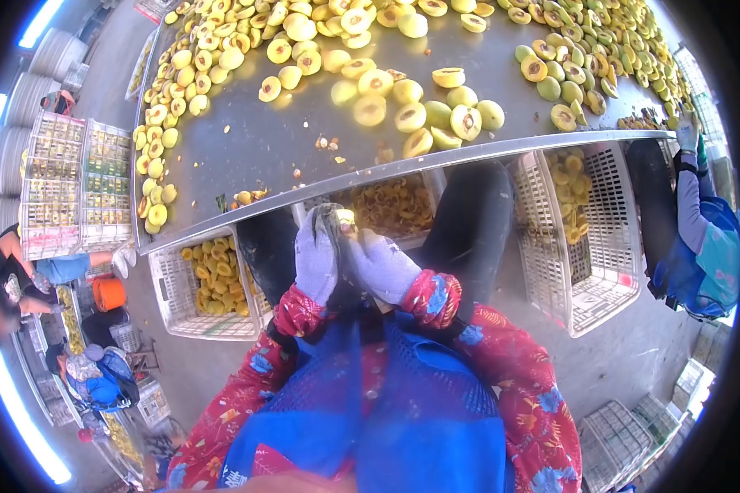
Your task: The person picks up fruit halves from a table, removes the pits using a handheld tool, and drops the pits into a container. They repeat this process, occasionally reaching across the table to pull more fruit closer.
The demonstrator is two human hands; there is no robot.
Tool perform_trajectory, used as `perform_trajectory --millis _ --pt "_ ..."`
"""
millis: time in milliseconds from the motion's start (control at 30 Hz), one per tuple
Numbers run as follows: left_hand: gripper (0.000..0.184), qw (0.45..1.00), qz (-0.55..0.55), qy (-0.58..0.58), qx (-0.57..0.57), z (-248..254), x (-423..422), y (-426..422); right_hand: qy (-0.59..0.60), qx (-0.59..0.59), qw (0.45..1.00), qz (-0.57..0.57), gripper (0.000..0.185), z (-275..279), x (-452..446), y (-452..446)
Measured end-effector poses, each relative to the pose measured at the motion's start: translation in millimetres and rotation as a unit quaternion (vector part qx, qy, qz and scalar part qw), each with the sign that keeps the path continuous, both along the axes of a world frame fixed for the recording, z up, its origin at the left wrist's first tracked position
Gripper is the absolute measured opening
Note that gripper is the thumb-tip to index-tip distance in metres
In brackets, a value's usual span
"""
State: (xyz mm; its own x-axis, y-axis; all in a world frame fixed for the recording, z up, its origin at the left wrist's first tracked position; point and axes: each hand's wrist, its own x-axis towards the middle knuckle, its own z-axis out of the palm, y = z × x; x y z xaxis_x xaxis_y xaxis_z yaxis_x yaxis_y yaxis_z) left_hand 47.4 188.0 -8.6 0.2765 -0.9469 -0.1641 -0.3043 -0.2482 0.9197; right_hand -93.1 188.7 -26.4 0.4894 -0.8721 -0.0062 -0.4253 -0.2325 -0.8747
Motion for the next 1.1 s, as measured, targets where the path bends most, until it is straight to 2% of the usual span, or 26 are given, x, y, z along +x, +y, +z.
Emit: perform_trajectory --millis 33,67,100,133,167,200,233,300,333,367,400,433,500,533,633,733,767,833,933,1000,1067,1100 --pt "0.021 1.000 0.003 0.013 -0.001 1.1 -0.2 -1.9 -0.020 0.076 0.997 -0.002 0.023 4.7 0.5 -0.8" --pt "0.021 1.000 0.009 0.026 0.002 3.0 -0.9 -0.6 -0.077 0.214 0.974 -0.014 0.023 16.6 -0.3 -3.5" --pt "0.022 0.999 0.017 0.038 0.005 3.9 -0.8 2.2 -0.132 0.348 0.928 -0.025 0.023 33.2 -1.2 -9.2" --pt "0.023 0.999 0.011 0.014 -0.042 3.4 -1.3 3.7 -0.184 0.472 0.861 -0.036 0.023 41.8 -1.1 -12.8" --pt "0.024 0.996 0.005 -0.010 -0.091 2.4 -2.5 3.6 -0.198 0.331 0.923 0.001 0.024 38.5 -1.9 -12.2" --pt "0.026 0.990 -0.003 -0.034 -0.139 1.4 -2.9 3.5 -0.207 0.182 0.961 0.035 0.025 30.1 -3.9 -9.8" --pt "0.027 0.987 -0.020 -0.060 -0.149 -0.2 -1.5 1.4 -0.210 0.029 0.975 0.068 0.027 21.7 -3.2 -8.4" --pt "0.031 0.979 -0.051 -0.109 -0.166 -6.6 3.0 -3.5 -0.306 0.203 0.930 -0.007 0.031 11.8 1.1 -5.3" --pt "0.032 0.991 -0.070 0.027 -0.113 -14.5 8.9 -4.9 -0.354 0.427 0.830 -0.053 0.031 26.8 -1.9 -5.7" --pt "0.033 0.981 -0.089 0.162 -0.060 -23.6 16.5 -10.1 -0.381 0.620 0.679 -0.095 0.032 37.2 -3.6 -8.6" --pt "0.033 0.950 -0.105 0.295 -0.005 -30.6 19.9 -12.3 -0.393 0.599 0.693 -0.083 0.034 39.2 -6.0 -9.0" --pt "0.033 0.952 -0.081 0.294 0.007 -20.1 16.7 -10.2 -0.427 0.642 0.634 -0.056 0.037 36.5 -8.8 -9.2" --pt "0.032 0.956 -0.035 0.289 0.033 11.5 8.2 -7.3 -0.490 0.715 0.499 -0.004 0.042 23.3 -13.3 -9.3" --pt "0.030 0.971 -0.082 0.216 -0.063 4.6 9.5 -7.5 -0.578 0.725 0.349 0.136 0.045 0.0 -10.6 -8.2" --pt "0.030 0.968 -0.099 0.163 -0.160 -14.7 9.4 -7.4 -0.597 0.730 0.296 0.150 0.043 -0.4 -10.4 -6.5" --pt "0.031 0.987 -0.155 0.015 -0.044 -9.1 11.6 -10.2 -0.464 0.702 0.539 -0.022 0.044 8.6 -14.0 -5.6" --pt "0.030 0.980 -0.150 0.128 -0.023 -14.6 13.0 -10.4 -0.482 0.718 0.503 -0.003 0.044 9.4 -14.5 -5.8" --pt "0.028 0.927 -0.133 0.349 0.021 -26.8 14.3 -9.0 -0.511 0.745 0.428 0.034 0.044 10.4 -16.4 -5.2" --pt "0.030 0.865 -0.086 0.493 0.032 -24.1 9.0 -5.7 -0.586 0.737 0.305 0.147 0.044 -1.9 -8.7 -2.0" --pt "0.034 0.895 -0.056 0.442 -0.002 -43.9 4.6 -4.8 -0.601 0.728 0.305 0.123 0.044 1.2 -5.6 -4.5" --pt "0.039 0.950 -0.023 0.309 -0.018 -46.1 8.7 -4.2 -0.633 0.702 0.309 0.100 0.046 14.2 -6.5 -7.4" --pt "0.041 0.980 -0.001 0.200 -0.020 -41.9 18.6 -2.1 -0.653 0.683 0.314 0.089 0.047 28.2 -10.6 -10.7"
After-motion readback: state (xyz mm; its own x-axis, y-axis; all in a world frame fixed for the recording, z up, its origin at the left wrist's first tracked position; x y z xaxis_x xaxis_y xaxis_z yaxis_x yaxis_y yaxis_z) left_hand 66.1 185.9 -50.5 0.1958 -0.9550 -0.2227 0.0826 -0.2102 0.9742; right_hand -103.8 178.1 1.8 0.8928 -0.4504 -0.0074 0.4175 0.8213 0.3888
